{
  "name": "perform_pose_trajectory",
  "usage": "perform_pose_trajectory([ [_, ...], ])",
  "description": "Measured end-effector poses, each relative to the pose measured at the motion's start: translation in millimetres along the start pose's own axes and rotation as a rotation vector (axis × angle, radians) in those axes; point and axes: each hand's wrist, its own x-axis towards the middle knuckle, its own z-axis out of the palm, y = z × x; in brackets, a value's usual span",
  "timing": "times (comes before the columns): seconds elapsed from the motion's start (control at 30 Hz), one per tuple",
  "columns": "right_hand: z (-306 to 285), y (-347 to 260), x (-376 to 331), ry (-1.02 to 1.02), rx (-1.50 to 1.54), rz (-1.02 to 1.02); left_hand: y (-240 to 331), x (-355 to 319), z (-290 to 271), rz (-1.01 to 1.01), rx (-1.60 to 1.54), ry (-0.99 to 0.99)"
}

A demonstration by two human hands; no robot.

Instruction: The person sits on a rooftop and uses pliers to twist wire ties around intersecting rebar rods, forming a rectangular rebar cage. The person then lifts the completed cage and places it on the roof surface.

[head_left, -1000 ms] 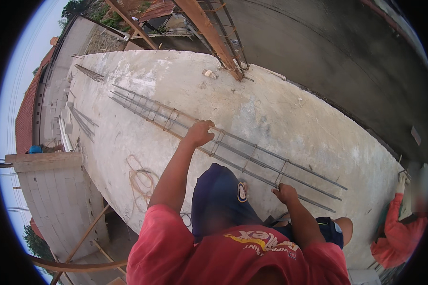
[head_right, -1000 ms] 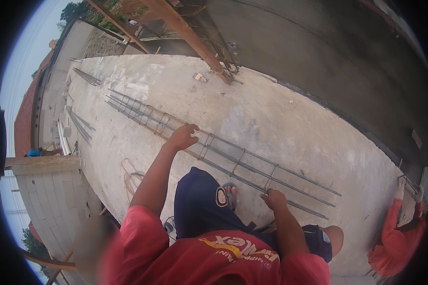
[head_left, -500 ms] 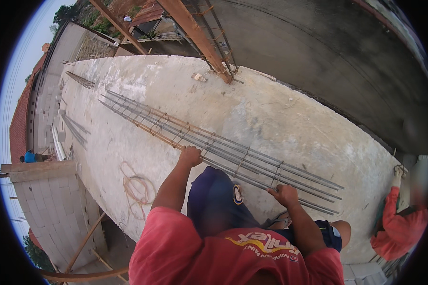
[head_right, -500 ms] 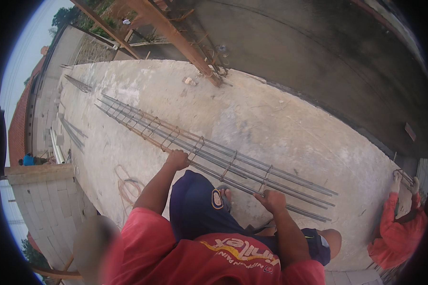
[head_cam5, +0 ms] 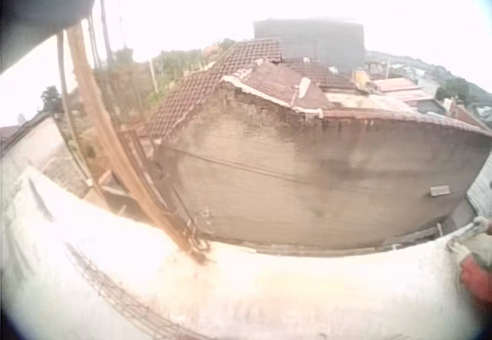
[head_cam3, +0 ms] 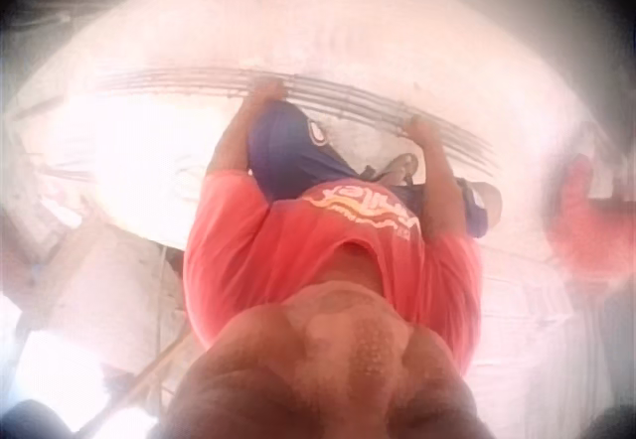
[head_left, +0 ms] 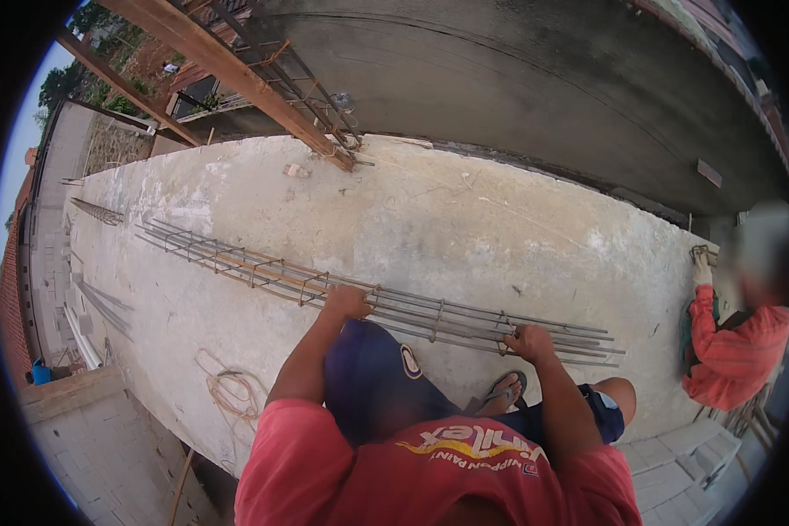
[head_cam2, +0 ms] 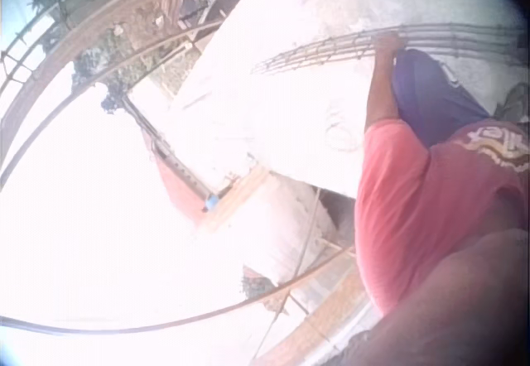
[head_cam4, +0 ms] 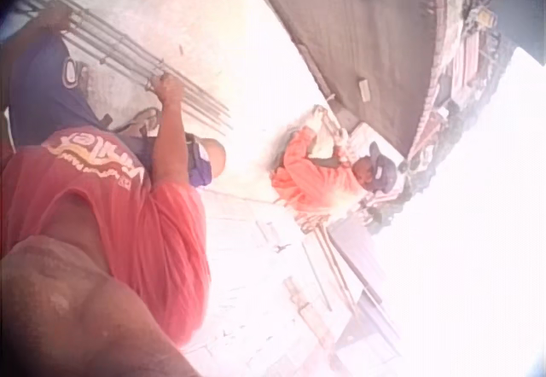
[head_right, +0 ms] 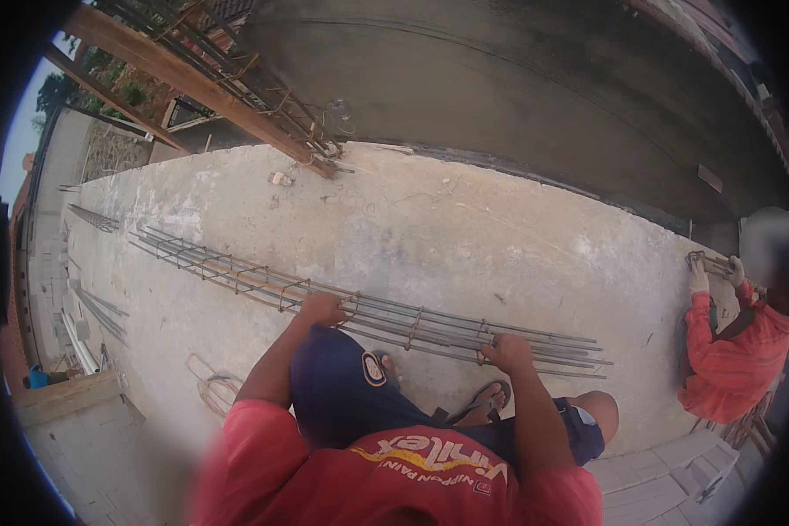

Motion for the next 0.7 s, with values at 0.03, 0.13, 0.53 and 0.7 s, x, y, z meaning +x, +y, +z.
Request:
perform_pose_trajectory([
  [0.03,-4.8,-6.8,3.9,-0.014,0.001,0.023,-9.2,2.4,14.6,0.027,-0.027,0.099],
  [0.13,0.7,-8.0,15.4,0.123,-0.02,0.006,-15.0,-5.2,18.1,0.119,-0.062,0.297],
  [0.53,-9.4,-33.4,18.5,-0.113,-0.096,0.207,89.8,-132.4,-172.2,0.32,-0.57,0.582],
  [0.7,-16.3,-28.0,21.9,-0.142,-0.081,0.187,212.0,-160.1,-189.8,0.583,-0.445,0.467],
])
